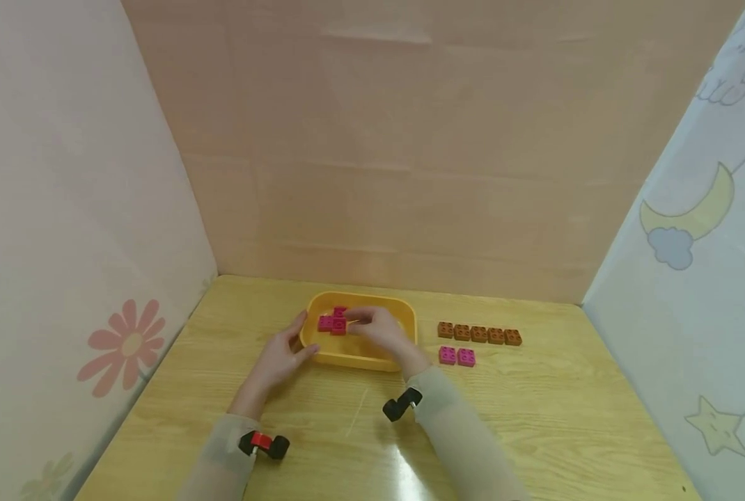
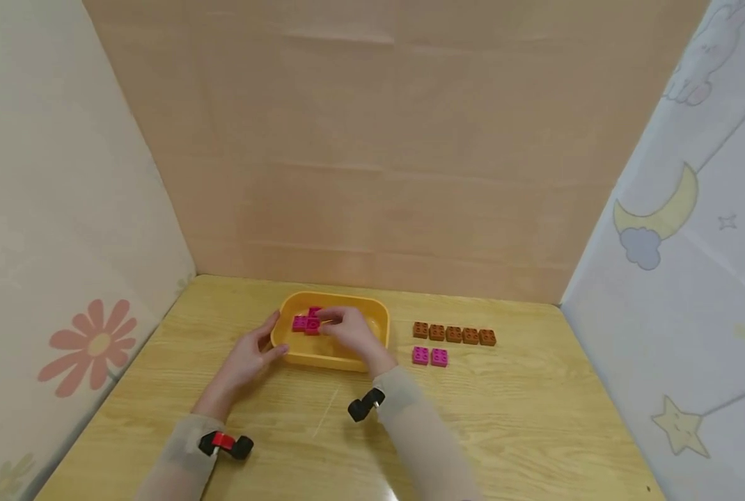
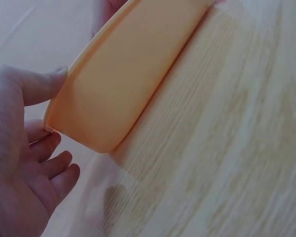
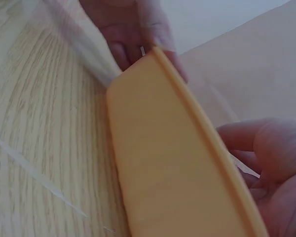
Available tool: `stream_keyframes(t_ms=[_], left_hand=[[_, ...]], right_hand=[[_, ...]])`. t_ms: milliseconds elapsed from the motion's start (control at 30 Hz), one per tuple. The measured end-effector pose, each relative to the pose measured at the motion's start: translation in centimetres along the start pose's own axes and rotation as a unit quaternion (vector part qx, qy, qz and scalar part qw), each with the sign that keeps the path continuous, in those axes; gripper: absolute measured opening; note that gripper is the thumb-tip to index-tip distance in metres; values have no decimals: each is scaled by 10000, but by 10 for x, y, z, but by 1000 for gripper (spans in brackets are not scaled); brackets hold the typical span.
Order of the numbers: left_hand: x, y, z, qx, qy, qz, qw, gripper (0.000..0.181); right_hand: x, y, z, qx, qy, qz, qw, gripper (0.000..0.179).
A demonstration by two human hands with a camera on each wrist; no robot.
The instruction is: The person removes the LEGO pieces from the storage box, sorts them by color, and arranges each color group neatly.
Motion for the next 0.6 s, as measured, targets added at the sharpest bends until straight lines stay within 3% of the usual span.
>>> stream_keyframes(t_ms=[200, 600], left_hand=[[-1, 1, 3, -33, -47, 0, 10000, 81], [1, 1, 5, -49, -92, 78, 9999, 82]], right_hand=[[-5, -15, 15, -212, 289, 196, 9992, 33], [-6, -20, 23, -351, 330, 296, 9984, 33]])
Point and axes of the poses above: each hand's wrist, its own y-axis away from the middle knuckle, its own x-axis out of the back of the hand, z = x × y, the point moved 7 cm from there along -y, towards the middle knuckle, and after that the axes turned 13 degrees about -z, right-handed, at the moved point
